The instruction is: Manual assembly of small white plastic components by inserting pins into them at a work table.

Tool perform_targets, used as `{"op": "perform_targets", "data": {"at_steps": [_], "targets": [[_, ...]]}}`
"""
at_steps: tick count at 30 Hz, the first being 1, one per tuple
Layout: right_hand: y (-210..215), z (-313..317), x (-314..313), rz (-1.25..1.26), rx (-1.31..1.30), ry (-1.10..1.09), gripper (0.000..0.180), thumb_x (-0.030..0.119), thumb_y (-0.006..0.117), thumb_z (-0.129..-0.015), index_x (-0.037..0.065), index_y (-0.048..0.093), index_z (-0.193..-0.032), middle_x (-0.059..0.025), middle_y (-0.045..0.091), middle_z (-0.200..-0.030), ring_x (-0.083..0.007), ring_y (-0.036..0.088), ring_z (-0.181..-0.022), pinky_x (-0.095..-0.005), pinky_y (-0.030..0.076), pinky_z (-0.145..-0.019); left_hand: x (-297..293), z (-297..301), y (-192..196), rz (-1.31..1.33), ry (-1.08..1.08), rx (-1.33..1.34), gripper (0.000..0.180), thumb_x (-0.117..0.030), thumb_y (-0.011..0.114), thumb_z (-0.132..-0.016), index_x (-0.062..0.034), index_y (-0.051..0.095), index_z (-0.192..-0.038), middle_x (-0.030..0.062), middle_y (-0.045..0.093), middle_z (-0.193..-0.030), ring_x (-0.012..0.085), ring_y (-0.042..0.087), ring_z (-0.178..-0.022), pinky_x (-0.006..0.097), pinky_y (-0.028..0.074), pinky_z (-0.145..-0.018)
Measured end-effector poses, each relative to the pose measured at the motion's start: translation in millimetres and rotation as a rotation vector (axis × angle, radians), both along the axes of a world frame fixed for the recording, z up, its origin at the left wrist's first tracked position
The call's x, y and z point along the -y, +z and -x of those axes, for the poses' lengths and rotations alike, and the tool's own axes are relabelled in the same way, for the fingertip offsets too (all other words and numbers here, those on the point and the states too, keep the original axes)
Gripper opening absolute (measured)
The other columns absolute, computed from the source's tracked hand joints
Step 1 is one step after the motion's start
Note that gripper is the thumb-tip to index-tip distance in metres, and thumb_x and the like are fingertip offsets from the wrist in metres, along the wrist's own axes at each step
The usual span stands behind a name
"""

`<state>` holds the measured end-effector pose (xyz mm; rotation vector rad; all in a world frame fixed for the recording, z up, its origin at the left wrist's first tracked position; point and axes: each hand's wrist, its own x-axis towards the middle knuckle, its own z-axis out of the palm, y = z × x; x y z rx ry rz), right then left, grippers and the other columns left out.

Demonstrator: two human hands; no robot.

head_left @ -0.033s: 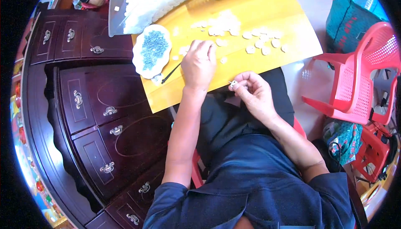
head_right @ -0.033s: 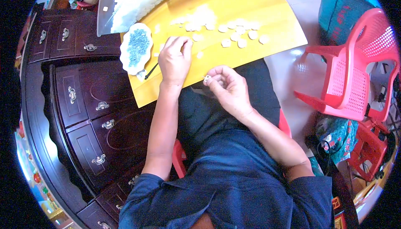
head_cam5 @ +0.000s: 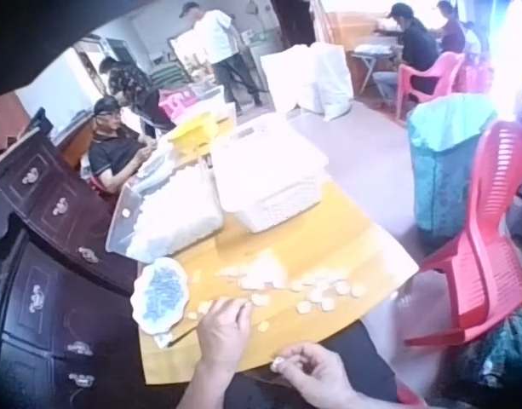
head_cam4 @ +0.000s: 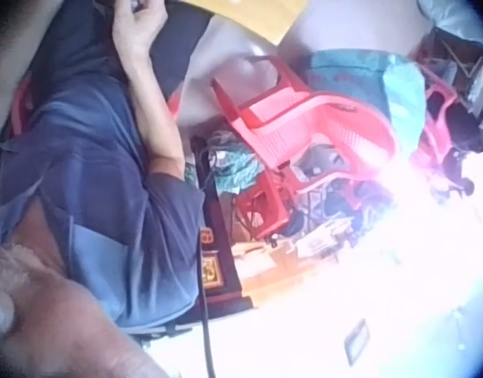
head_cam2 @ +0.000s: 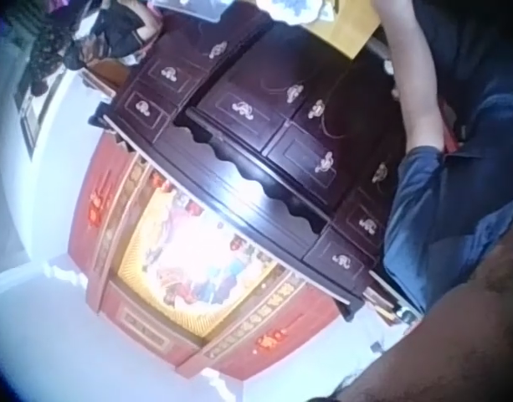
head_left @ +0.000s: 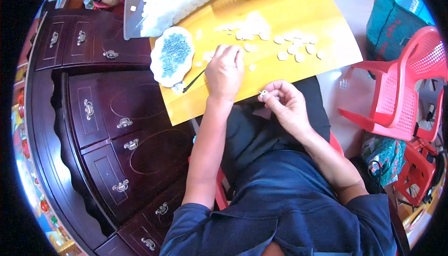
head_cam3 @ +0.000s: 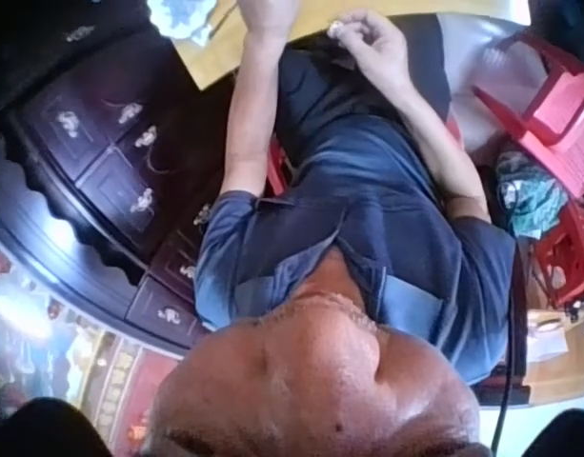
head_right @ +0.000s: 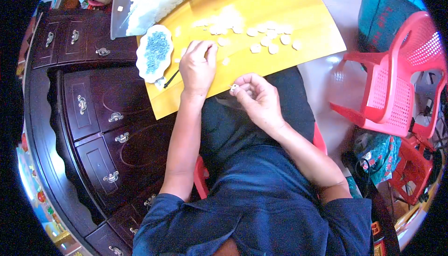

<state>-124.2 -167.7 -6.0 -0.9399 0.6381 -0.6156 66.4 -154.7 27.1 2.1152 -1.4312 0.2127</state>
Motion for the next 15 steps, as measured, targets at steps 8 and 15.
{"op": "perform_targets", "data": {"at_steps": [8, 15], "targets": [[1.1, 3.7, -0.2, 0.024, -0.061, 0.061, 0.011, 0.006, 0.064, -0.099, 0.001, 0.061, -0.109, -0.0018, 0.071, -0.093, -0.0036, 0.062, -0.079, -0.0192, 0.049, -0.073, 1.5, 1.3, 4.0, -0.069, 0.019, 0.014, 0.014, -0.018, 0.068, -0.091, -0.0108, 0.071, -0.103, 0.0118, 0.068, -0.097, 0.0347, 0.069, -0.085, 0.044, 0.055, -0.072], [-0.2, -0.5, 4.3, 0.021, -0.074, 0.071, 0.010, 0.004, 0.063, -0.099, 0.001, 0.061, -0.109, -0.0020, 0.071, -0.094, -0.0040, 0.063, -0.082, -0.0198, 0.050, -0.074, 13.3, 0.7, 3.6, -0.163, -0.027, -0.081, 0.019, -0.021, 0.070, -0.089, -0.0107, 0.071, -0.105, 0.0144, 0.068, -0.097, 0.0361, 0.069, -0.086, 0.046, 0.055, -0.075]]}}
